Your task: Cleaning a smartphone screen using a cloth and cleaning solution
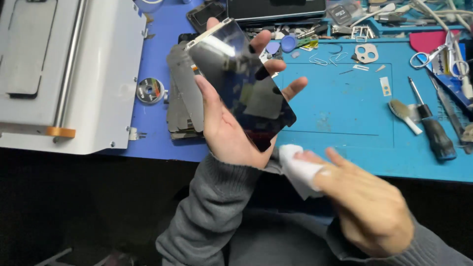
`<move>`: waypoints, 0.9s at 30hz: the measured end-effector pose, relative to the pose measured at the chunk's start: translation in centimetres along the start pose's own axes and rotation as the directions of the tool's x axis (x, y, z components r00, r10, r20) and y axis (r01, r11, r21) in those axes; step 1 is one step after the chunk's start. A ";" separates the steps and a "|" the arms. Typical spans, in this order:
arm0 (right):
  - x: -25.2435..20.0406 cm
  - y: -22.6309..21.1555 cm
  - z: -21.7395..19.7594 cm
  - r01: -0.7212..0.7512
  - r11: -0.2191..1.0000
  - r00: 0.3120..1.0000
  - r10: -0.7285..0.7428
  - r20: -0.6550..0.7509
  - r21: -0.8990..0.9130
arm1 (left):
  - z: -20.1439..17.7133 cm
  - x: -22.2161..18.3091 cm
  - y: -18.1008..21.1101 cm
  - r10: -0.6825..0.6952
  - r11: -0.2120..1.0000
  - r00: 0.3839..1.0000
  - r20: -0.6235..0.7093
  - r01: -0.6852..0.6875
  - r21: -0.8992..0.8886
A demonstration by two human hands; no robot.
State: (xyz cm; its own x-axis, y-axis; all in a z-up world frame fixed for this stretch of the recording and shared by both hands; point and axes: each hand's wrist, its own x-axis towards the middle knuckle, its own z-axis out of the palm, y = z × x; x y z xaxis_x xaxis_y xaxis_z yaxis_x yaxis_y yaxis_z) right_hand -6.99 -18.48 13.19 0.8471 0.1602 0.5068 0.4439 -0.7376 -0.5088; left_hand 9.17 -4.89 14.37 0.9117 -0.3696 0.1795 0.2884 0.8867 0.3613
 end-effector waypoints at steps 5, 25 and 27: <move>1.7 -0.9 -0.9 -0.200 0.970 0.957 0.164 -0.239 -0.136 | 0.0 -0.5 -1.7 -0.075 0.997 0.996 0.050 0.076 -0.020; 3.7 -1.9 0.7 -0.002 0.999 0.951 0.015 -0.309 0.042 | 0.6 -1.0 -4.8 0.256 0.891 0.960 -0.118 -0.187 0.414; 3.1 -1.1 0.5 -0.023 1.000 0.967 0.027 -0.254 0.019 | 1.3 -1.0 -5.2 0.254 0.871 0.954 -0.160 -0.153 0.467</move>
State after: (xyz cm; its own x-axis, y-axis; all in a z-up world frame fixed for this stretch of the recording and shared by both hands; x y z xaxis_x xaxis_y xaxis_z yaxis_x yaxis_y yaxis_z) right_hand -4.71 -16.84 15.04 0.7569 -0.0317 0.6528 0.4298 -0.7283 -0.5337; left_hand 6.42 -9.49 13.49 0.9898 -0.0828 0.1162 -0.0255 0.6990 0.7147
